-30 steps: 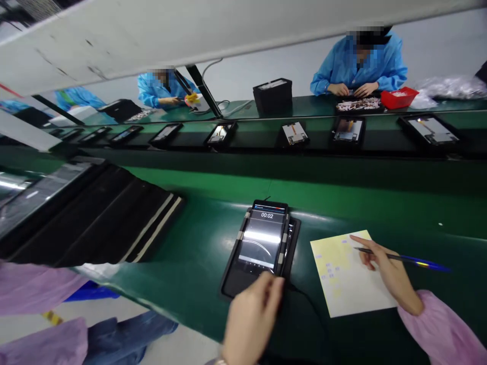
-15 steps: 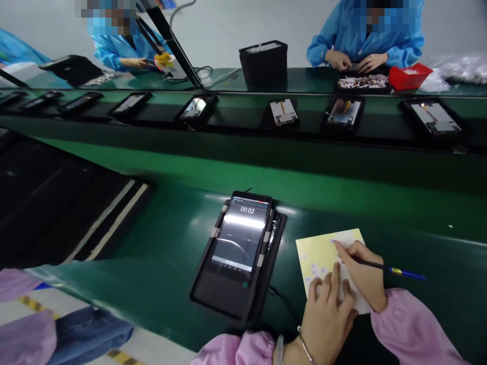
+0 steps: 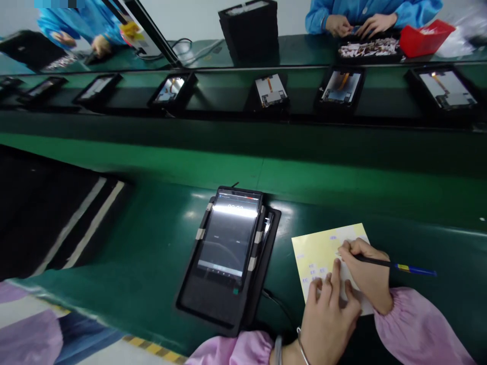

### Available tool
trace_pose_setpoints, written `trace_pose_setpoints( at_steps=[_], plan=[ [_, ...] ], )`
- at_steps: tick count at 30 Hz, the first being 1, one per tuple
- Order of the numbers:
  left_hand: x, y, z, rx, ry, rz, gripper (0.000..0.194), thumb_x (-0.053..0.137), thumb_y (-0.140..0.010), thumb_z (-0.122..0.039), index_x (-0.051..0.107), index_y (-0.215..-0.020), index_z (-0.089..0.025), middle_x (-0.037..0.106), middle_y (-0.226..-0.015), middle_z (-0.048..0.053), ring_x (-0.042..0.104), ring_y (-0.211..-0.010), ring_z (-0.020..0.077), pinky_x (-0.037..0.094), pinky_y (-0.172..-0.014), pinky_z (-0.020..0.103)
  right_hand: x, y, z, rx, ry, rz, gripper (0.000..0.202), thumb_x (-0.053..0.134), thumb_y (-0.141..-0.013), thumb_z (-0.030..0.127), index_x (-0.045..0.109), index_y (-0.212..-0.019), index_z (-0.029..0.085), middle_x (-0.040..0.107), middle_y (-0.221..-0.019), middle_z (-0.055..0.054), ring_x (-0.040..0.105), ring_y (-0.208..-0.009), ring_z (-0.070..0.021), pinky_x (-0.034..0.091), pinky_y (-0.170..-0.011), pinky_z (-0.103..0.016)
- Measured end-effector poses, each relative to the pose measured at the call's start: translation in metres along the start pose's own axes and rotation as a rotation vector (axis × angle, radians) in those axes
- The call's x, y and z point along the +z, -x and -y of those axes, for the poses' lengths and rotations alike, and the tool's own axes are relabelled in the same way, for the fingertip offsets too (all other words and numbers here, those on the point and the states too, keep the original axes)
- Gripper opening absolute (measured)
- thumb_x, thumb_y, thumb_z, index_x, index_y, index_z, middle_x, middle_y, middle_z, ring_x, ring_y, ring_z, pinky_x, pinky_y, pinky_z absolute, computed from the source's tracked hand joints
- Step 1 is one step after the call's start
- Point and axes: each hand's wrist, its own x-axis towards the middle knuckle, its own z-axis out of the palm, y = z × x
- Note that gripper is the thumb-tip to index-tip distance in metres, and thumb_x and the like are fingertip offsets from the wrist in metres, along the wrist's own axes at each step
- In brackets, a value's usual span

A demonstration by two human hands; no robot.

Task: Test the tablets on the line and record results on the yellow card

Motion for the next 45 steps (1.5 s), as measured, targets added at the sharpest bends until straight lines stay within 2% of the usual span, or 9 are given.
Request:
trace_pose_setpoints(
  at_steps=[8,12,21,27,37,45],
  plan=[
    [-0.0004,-0.0012,-0.0003,-0.01,-0.009,-0.02,0.025,0.065,-0.092,-0.035,0.064,-0.112,-0.02,0.058,-0.14,0.025,0.063,-0.108,0.0271,0.05,-0.086,0.041,-0.0013,0.0019,0.0002,0.051,0.04,0.004,0.044,0.059,-0.09,0.043,0.043,-0.056,0.021,0.046,-0.053,0.006,0.04,-0.044,-0.0124,0.034,-0.046,-0.024],
    [-0.0011,-0.0025,0.0007,-0.009,-0.016,-0.014,0.024,0.064,-0.093,-0.036,0.065,-0.111,-0.02,0.06,-0.138,0.024,0.064,-0.105,0.026,0.051,-0.086,0.041,-0.0001,0.0014,0.0035,0.043,-0.002,0.032,0.04,0.059,-0.087,0.038,0.042,-0.056,0.021,0.042,-0.051,0.006,0.038,-0.043,-0.0128,0.034,-0.044,-0.024],
    [-0.0003,-0.001,0.0007,-0.009,0.01,-0.008,0.028,0.071,-0.088,-0.036,0.064,-0.11,-0.019,0.055,-0.142,0.026,0.061,-0.107,0.0281,0.048,-0.089,0.043,-0.0033,-0.0001,0.0043,0.01,-0.004,0.037,0.041,0.059,-0.09,0.037,0.042,-0.056,0.021,0.041,-0.051,0.007,0.038,-0.043,-0.0118,0.034,-0.044,-0.024],
    [-0.0011,-0.0017,0.0016,-0.011,0.024,-0.017,0.028,0.071,-0.089,-0.036,0.064,-0.111,-0.02,0.056,-0.143,0.024,0.058,-0.116,0.029,0.045,-0.09,0.042,-0.0049,-0.0009,0.0055,0.031,0.059,-0.052,0.043,0.058,-0.089,0.036,0.039,-0.054,0.021,0.041,-0.049,0.007,0.039,-0.042,-0.0118,0.033,-0.045,-0.024],
    [-0.0043,-0.0046,0.0045,0.014,0.018,-0.019,0.03,0.075,-0.086,-0.036,0.065,-0.108,-0.019,0.057,-0.142,0.022,0.061,-0.106,0.027,0.044,-0.089,0.042,-0.0024,-0.0013,0.0032,0.011,0.017,-0.02,0.043,0.062,-0.09,0.036,0.044,-0.055,0.02,0.046,-0.051,0.008,0.041,-0.041,-0.011,0.034,-0.044,-0.023],
    [-0.006,-0.0053,0.0054,0.014,0.009,-0.003,0.033,0.075,-0.085,-0.038,0.065,-0.11,-0.02,0.058,-0.142,0.021,0.061,-0.107,0.0263,0.046,-0.088,0.041,-0.0049,-0.0009,0.0042,-0.022,0.007,0.009,0.043,0.062,-0.09,0.034,0.04,-0.056,0.02,0.04,-0.051,0.008,0.04,-0.042,-0.0104,0.034,-0.044,-0.023]
  ],
)
